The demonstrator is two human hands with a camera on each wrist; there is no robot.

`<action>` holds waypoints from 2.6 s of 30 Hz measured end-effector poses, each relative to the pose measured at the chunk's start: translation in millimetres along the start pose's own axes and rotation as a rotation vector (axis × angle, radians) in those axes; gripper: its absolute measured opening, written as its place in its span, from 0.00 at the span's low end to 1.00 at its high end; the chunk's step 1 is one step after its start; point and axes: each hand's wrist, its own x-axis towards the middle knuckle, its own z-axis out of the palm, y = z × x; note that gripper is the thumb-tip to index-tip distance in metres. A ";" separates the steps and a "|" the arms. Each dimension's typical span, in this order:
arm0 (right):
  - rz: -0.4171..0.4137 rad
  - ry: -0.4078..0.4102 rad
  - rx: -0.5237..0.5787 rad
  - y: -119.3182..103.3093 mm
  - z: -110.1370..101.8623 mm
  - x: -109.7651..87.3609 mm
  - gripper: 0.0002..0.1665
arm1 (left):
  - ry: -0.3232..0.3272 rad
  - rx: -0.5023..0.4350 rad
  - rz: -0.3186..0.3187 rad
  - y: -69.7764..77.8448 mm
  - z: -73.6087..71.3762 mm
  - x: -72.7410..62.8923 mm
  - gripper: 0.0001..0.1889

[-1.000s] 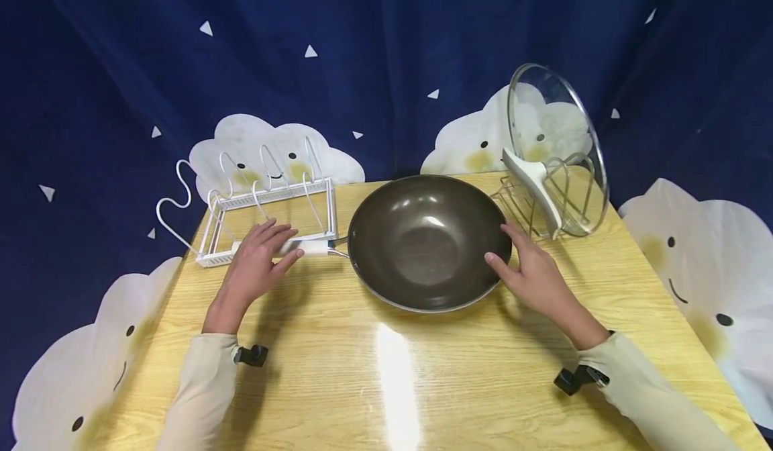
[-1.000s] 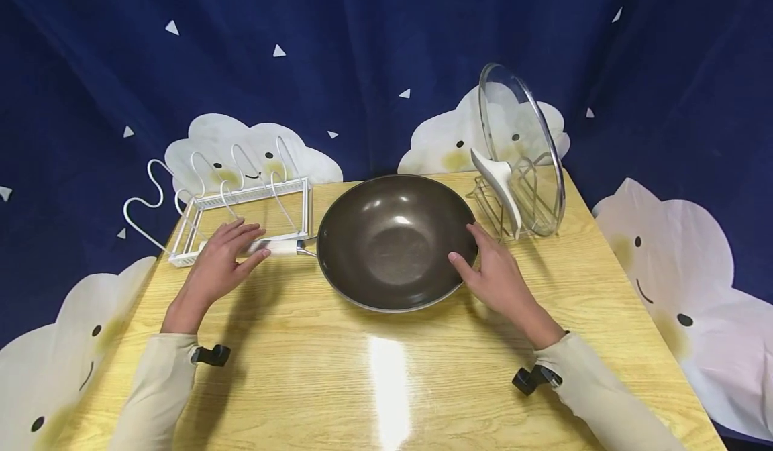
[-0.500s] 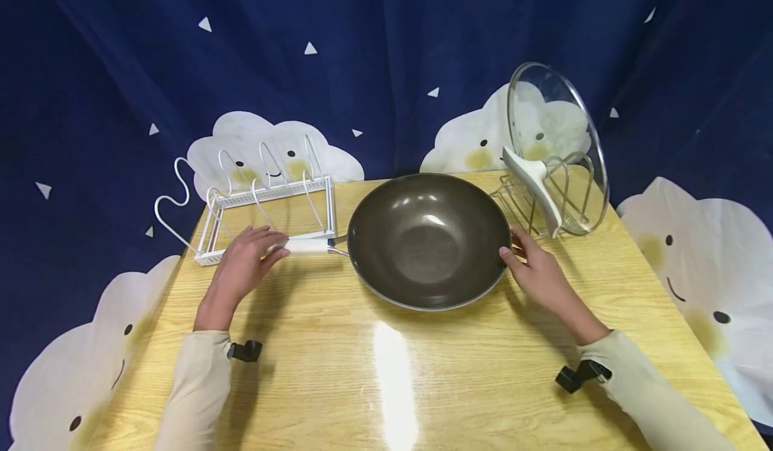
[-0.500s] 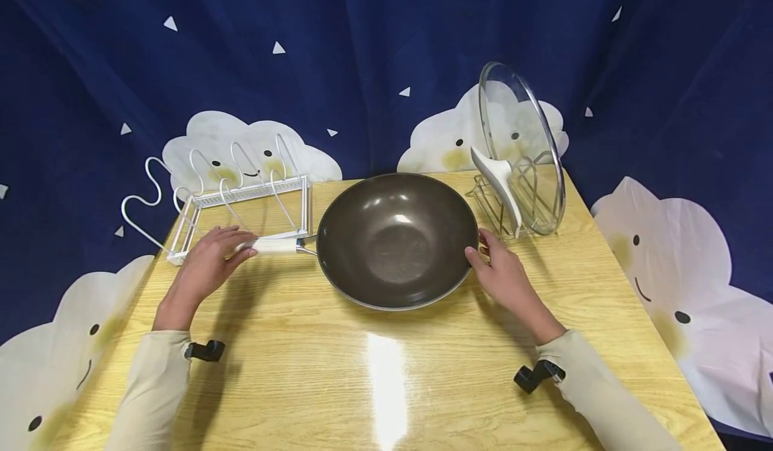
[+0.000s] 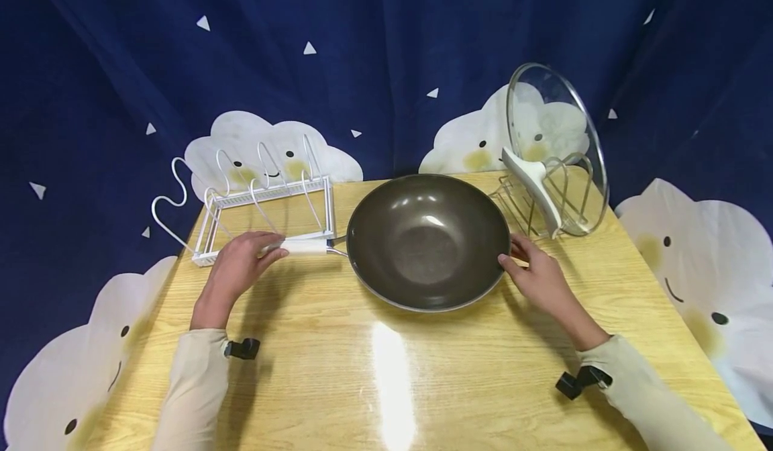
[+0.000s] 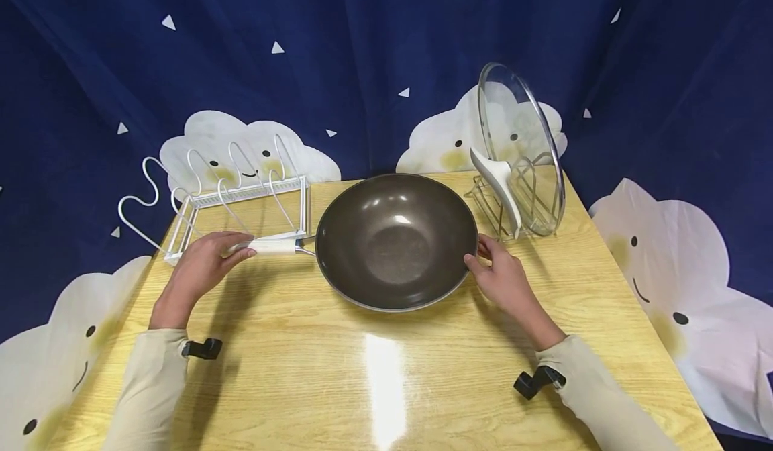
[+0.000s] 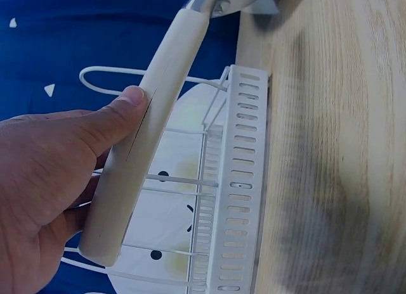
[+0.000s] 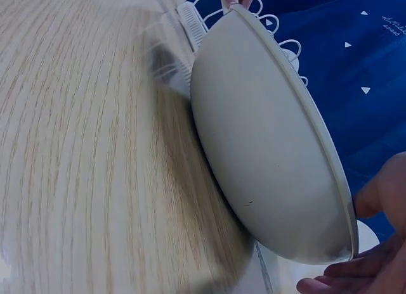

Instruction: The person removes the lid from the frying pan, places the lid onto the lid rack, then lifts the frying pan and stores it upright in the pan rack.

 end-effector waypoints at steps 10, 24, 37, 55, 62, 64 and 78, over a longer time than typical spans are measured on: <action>-0.002 0.004 -0.024 -1.0 0.4 1.1 0.32 | -0.007 -0.005 -0.009 -2.3 -0.3 -0.8 0.14; 0.035 -0.001 -0.025 1.4 -1.4 11.9 0.35 | -0.068 -0.035 -0.089 -2.6 -6.3 -5.4 0.16; 0.076 -0.037 0.171 6.1 -2.1 31.4 0.35 | -0.184 -0.070 -0.154 0.0 -17.0 -1.6 0.20; 0.183 -0.044 0.331 1.4 -2.3 65.9 0.34 | -0.283 -0.109 -0.154 14.0 -25.1 -5.2 0.16; 0.224 0.026 0.348 -0.1 2.9 80.2 0.32 | -0.281 -0.090 -0.180 24.7 -25.3 -9.1 0.15; 0.219 0.044 0.349 -0.6 4.5 84.0 0.31 | -0.281 -0.095 -0.199 26.9 -25.8 -9.9 0.15; 0.237 0.135 0.257 -4.5 11.4 105.1 0.26 | -0.386 -0.265 -0.285 35.9 -26.3 -13.3 0.14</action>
